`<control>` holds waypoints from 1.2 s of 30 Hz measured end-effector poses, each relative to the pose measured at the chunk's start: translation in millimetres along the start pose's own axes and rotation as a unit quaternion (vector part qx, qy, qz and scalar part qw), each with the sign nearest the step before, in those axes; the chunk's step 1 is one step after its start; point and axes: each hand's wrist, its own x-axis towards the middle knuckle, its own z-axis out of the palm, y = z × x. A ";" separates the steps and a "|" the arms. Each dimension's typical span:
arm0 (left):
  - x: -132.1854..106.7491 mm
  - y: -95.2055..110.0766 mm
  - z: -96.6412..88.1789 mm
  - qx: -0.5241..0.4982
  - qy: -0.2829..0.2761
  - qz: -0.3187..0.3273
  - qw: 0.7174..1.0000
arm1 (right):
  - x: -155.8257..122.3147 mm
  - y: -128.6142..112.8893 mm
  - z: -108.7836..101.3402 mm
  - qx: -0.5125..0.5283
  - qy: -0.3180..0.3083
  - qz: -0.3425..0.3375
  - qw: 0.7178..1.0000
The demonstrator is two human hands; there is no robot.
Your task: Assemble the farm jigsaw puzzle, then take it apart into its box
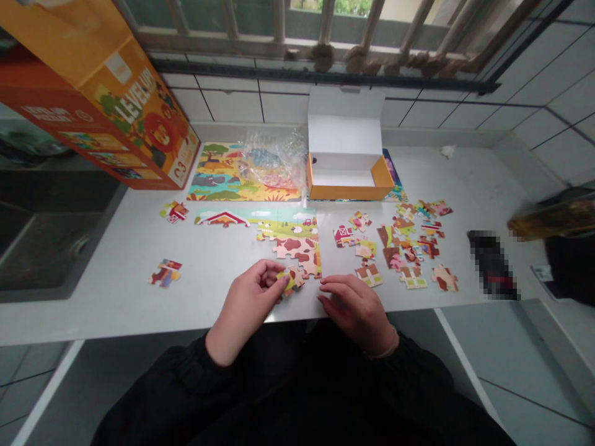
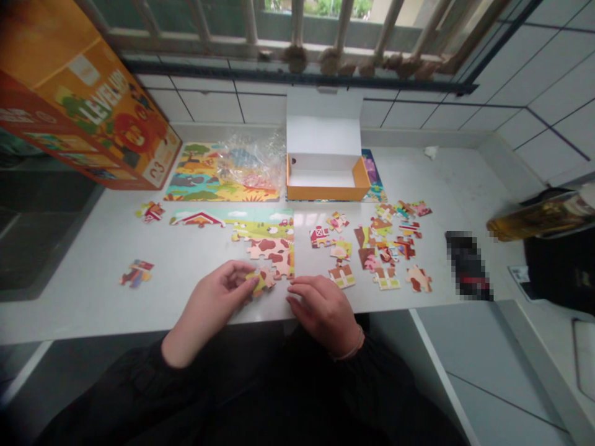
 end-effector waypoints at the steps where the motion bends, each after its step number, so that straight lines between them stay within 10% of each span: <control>1: 3.4 -0.9 -3.3 0.013 0.009 0.005 1.000 | 0.4 -0.5 -0.2 -0.003 -0.001 -0.001 1.000; 17: 29.6 0.9 -18.7 0.107 0.023 0.133 0.985 | -0.1 -1.5 0.2 -0.037 -0.016 -0.008 0.999; 24: 2.3 1.2 -4.6 0.040 -0.103 0.130 0.985 | -0.2 -0.2 0.1 -0.023 -0.026 -0.019 0.999; 36: 1.4 -1.5 -1.7 0.000 -0.166 0.114 0.980 | -4.3 1.5 -2.0 -0.007 -0.024 -0.061 0.998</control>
